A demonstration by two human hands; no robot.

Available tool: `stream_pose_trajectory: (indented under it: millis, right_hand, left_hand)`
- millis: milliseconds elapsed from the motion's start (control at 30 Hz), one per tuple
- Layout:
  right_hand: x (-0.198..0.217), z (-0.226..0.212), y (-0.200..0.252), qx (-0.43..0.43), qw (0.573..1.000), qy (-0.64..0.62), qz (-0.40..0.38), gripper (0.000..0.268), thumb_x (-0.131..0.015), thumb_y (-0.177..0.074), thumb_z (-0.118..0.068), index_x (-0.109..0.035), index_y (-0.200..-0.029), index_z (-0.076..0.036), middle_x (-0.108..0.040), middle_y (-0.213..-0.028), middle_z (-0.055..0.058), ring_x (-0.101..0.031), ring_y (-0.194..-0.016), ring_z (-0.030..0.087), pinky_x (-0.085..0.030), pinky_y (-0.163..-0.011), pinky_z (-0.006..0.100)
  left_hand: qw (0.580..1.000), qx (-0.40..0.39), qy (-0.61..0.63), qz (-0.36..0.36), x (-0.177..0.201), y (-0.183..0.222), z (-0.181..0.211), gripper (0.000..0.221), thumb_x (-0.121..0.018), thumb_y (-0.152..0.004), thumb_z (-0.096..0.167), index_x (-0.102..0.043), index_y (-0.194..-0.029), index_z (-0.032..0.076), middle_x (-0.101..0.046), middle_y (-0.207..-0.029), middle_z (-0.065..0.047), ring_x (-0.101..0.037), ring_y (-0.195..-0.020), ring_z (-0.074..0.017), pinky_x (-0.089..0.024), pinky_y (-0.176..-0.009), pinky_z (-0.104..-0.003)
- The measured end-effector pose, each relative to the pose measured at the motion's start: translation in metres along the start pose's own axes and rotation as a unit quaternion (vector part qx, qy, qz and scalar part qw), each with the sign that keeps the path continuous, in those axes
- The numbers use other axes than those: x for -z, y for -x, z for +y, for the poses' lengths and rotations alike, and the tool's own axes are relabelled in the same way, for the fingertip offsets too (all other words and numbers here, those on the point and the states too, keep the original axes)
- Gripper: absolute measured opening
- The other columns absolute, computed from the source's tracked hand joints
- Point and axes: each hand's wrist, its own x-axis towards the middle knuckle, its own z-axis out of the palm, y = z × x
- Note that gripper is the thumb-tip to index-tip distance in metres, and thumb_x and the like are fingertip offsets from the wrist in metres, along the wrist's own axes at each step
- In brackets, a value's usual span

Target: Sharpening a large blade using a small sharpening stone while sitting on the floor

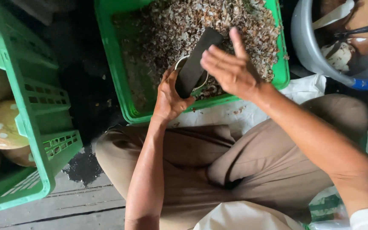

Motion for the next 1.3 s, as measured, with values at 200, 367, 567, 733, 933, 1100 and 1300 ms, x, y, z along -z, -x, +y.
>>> stream_pose_trajectory:
  millis: [200, 367, 567, 733, 933, 1100, 1300]
  right_hand:
    - [0.001, 0.007, 0.010, -0.056, 0.997, 0.028, -0.038, 0.019, -0.077, -0.110, -0.007, -0.078, -0.130, -0.010, -0.079, -0.132, 0.009, -0.076, -0.123, 0.029, -0.006, -0.128, 0.058]
    - [0.053, 0.024, -0.004, -0.048, 0.998, 0.028, -0.024, 0.013, -0.071, -0.112, -0.005, -0.078, -0.123, -0.003, -0.082, -0.115, 0.012, -0.077, -0.104, 0.027, -0.018, -0.125, 0.064]
    - [0.124, 0.165, 0.105, -0.287, 0.952, 0.103, -0.036, 0.020, -0.062, -0.119, -0.002, -0.080, -0.127, 0.002, -0.079, -0.113, 0.016, -0.074, -0.096, 0.031, -0.054, -0.085, 0.038]
    - [0.113, 0.234, 0.209, -0.459, 0.867, 0.101, -0.169, 0.028, -0.053, -0.112, -0.001, -0.081, -0.110, -0.002, -0.076, -0.101, 0.017, -0.071, -0.089, 0.032, -0.056, -0.081, 0.039]
    - [0.088, 0.227, 0.197, -0.513, 0.757, 0.100, -0.393, 0.029, -0.063, -0.095, -0.028, -0.081, -0.114, -0.015, -0.077, -0.108, 0.026, -0.071, -0.094, 0.050, -0.057, -0.071, 0.051]
    - [0.084, 0.213, 0.174, -0.515, 0.736, 0.070, -0.434, 0.036, -0.044, -0.100, -0.002, -0.077, -0.098, 0.013, -0.076, -0.095, 0.037, -0.071, -0.089, 0.056, -0.053, -0.071, 0.057]
    - [0.114, 0.183, 0.122, -0.416, 0.898, -0.138, -0.034, 0.019, -0.055, -0.123, 0.010, -0.063, -0.137, 0.019, -0.066, -0.124, 0.033, -0.071, -0.092, 0.042, -0.062, -0.084, 0.039]
  left_hand:
    - [1.000, -0.019, 0.009, 0.008, 0.001, 0.002, 0.005, 0.080, -0.073, -0.062, 0.017, -0.051, -0.137, -0.003, -0.044, -0.148, -0.025, -0.039, -0.140, -0.0396, -0.042, -0.108, -0.049]
    - [1.000, -0.004, -0.001, 0.002, 0.001, 0.000, -0.001, 0.081, -0.074, -0.061, 0.021, -0.052, -0.135, -0.004, -0.043, -0.148, -0.027, -0.037, -0.141, -0.0412, -0.042, -0.105, -0.050]
    - [1.000, -0.012, 0.013, -0.002, -0.003, 0.001, -0.011, 0.085, -0.074, -0.061, 0.022, -0.049, -0.139, 0.000, -0.039, -0.150, -0.024, -0.038, -0.141, -0.0420, -0.043, -0.103, -0.054]
    - [1.000, 0.005, 0.013, -0.001, -0.003, 0.000, -0.012, 0.088, -0.076, -0.057, 0.022, -0.051, -0.139, 0.003, -0.038, -0.152, -0.025, -0.036, -0.144, -0.0422, -0.042, -0.105, -0.055]
    - [1.000, -0.012, 0.012, 0.002, -0.001, -0.001, -0.009, 0.086, -0.076, -0.058, 0.021, -0.052, -0.137, 0.002, -0.041, -0.150, -0.025, -0.035, -0.143, -0.0422, -0.043, -0.103, -0.055]
    - [1.000, -0.009, 0.004, 0.001, -0.005, 0.001, -0.015, 0.087, -0.075, -0.060, 0.025, -0.049, -0.139, 0.002, -0.041, -0.150, -0.024, -0.038, -0.142, -0.0418, -0.044, -0.102, -0.055]
    - [0.999, -0.031, -0.002, 0.008, -0.004, -0.001, -0.013, 0.083, -0.074, -0.059, 0.023, -0.053, -0.136, -0.001, -0.045, -0.147, -0.026, -0.036, -0.143, -0.0416, -0.042, -0.107, -0.050]
